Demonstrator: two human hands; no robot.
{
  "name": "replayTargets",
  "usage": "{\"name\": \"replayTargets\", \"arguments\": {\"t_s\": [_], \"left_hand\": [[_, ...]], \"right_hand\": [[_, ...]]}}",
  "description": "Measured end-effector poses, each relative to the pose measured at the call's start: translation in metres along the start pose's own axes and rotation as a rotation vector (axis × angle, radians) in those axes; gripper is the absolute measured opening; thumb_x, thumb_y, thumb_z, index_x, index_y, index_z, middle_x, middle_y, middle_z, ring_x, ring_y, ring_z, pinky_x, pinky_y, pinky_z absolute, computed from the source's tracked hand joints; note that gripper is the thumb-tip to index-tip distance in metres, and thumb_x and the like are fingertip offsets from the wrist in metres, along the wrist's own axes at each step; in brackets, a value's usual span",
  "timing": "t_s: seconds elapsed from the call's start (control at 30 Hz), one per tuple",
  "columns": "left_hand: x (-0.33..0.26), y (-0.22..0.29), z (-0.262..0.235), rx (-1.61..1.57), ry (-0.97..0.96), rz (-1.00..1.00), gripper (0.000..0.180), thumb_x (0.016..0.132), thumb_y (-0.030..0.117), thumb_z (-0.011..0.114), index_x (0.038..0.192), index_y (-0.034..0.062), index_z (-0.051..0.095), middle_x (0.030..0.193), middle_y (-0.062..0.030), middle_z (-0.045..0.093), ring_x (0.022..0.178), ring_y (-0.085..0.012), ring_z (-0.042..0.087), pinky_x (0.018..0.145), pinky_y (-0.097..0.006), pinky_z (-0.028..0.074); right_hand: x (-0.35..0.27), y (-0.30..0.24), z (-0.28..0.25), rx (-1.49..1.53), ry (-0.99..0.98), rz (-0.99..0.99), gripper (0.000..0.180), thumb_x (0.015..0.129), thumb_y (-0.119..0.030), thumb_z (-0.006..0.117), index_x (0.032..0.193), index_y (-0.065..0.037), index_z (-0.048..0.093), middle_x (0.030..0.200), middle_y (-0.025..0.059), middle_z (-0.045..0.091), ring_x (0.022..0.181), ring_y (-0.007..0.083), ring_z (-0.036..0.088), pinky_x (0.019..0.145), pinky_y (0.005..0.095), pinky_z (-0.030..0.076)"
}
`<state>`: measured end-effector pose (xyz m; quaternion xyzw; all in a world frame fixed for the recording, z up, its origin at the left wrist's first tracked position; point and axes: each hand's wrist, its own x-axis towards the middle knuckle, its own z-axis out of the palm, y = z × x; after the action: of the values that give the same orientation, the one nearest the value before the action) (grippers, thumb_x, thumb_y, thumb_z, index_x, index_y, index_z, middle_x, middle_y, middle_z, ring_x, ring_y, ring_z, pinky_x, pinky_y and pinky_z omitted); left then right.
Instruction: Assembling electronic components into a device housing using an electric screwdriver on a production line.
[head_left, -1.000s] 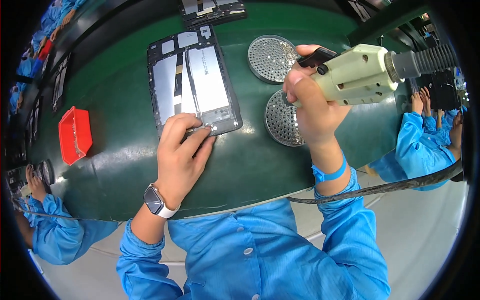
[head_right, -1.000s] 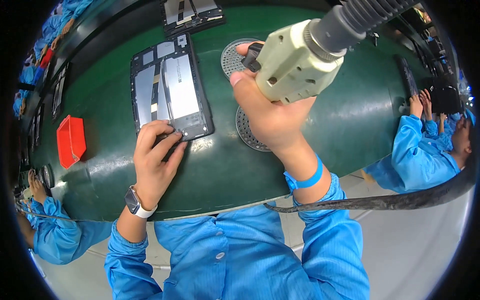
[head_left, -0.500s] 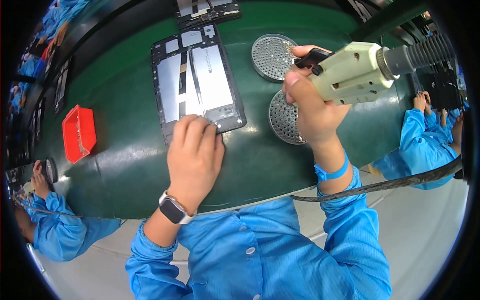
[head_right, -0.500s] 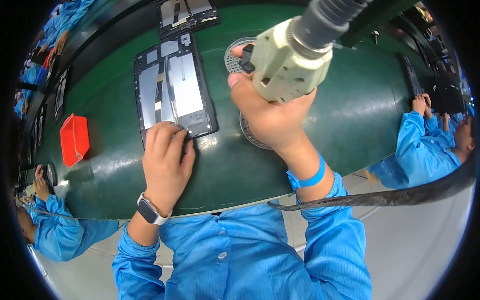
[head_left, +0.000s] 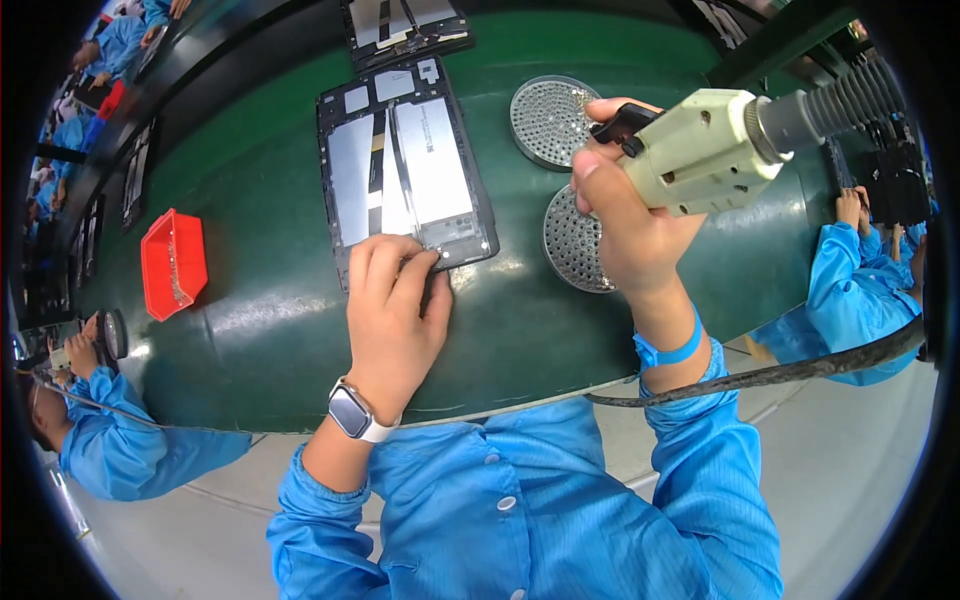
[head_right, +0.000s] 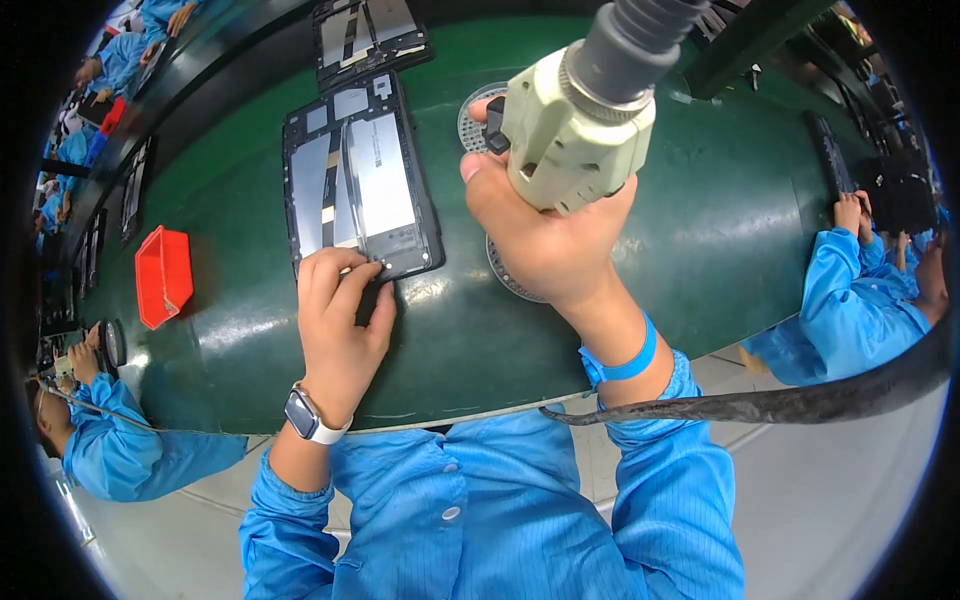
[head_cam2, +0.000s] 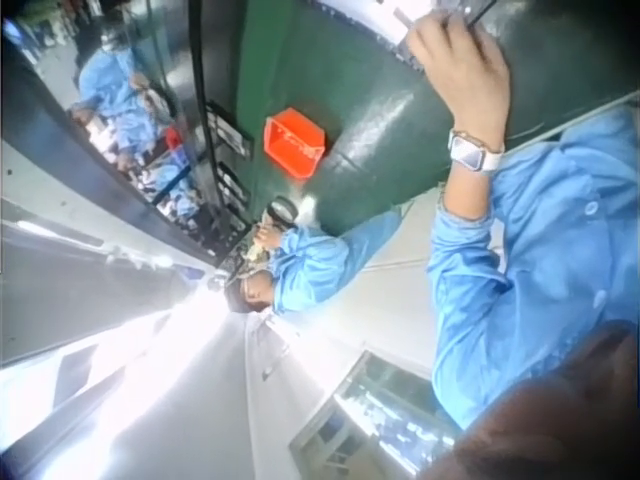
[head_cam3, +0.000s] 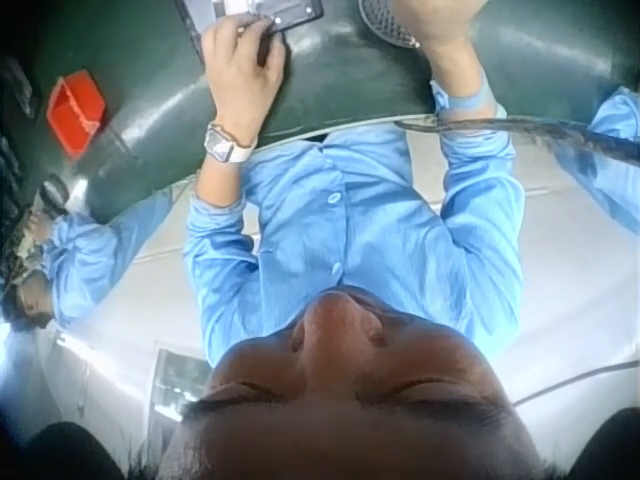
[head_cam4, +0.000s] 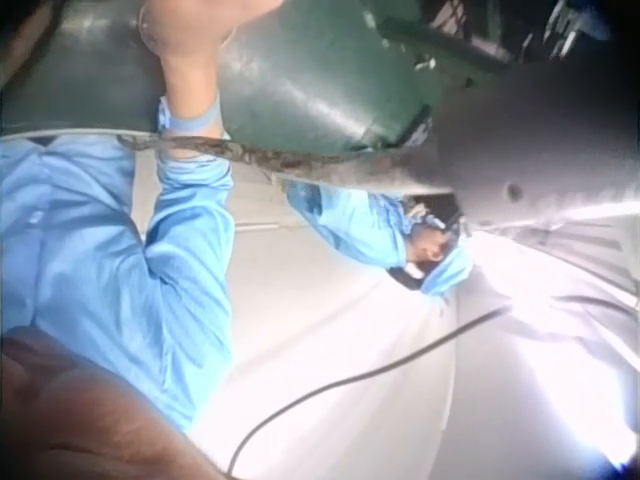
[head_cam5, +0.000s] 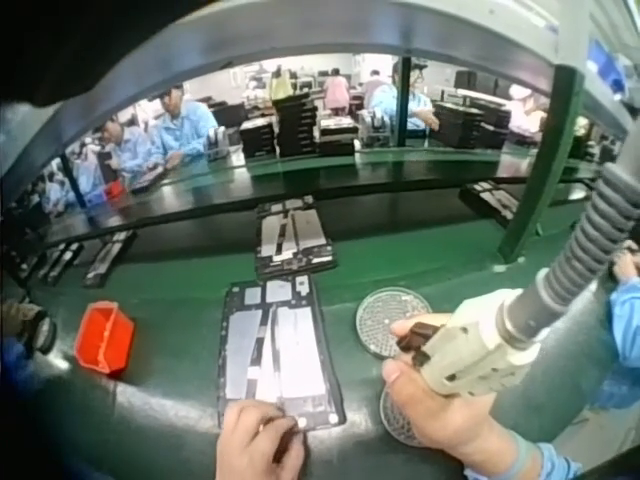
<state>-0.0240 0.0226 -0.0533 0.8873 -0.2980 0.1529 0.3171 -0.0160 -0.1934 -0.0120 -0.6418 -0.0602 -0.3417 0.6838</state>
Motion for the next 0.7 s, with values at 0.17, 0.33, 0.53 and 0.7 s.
{"name": "replayTargets", "arguments": {"t_s": [0.17,0.33,0.53,0.7], "left_hand": [[0.002,-0.002,-0.008,0.019,-0.060,-0.019,0.039,0.068,0.000,0.078,0.104,-0.0006,0.064,0.111,-0.0141,0.059,0.101,-0.0346,0.057,0.088,-0.044,0.047],[0.000,-0.019,-0.014,0.253,-0.094,0.063,0.046,0.074,0.006,0.078,0.116,-0.0022,0.062,0.122,-0.0175,0.059,0.102,-0.0356,0.057,0.086,-0.041,0.050],[-0.018,-0.026,-0.019,0.393,-0.057,-0.010,0.039,0.079,0.002,0.073,0.115,-0.0050,0.061,0.119,-0.0170,0.061,0.100,-0.0351,0.059,0.086,-0.041,0.050],[-0.034,-0.033,-0.052,0.395,-0.061,-0.039,0.034,0.080,-0.001,0.070,0.113,-0.0057,0.061,0.116,-0.0176,0.063,0.098,-0.0347,0.060,0.085,-0.041,0.051]], "right_hand": [[0.001,0.001,0.000,0.006,0.014,0.062,0.031,0.080,0.007,0.062,0.111,0.008,0.058,0.073,0.0054,0.058,0.055,0.0100,0.053,0.050,0.0240,0.044],[0.000,-0.001,-0.002,-0.012,0.051,0.061,0.033,0.080,0.006,0.064,0.113,0.008,0.058,0.073,0.0056,0.059,0.056,0.0096,0.054,0.050,0.0229,0.045],[-0.004,0.010,-0.025,0.040,0.067,0.197,0.050,0.076,0.012,0.067,0.122,0.003,0.047,0.110,0.0149,0.063,0.087,0.0115,0.063,0.069,0.0234,0.056],[0.001,0.007,-0.011,-0.033,-0.018,0.016,0.035,0.079,0.006,0.067,0.113,0.005,0.060,0.079,0.0043,0.061,0.062,0.0073,0.054,0.055,0.0207,0.044]]}}
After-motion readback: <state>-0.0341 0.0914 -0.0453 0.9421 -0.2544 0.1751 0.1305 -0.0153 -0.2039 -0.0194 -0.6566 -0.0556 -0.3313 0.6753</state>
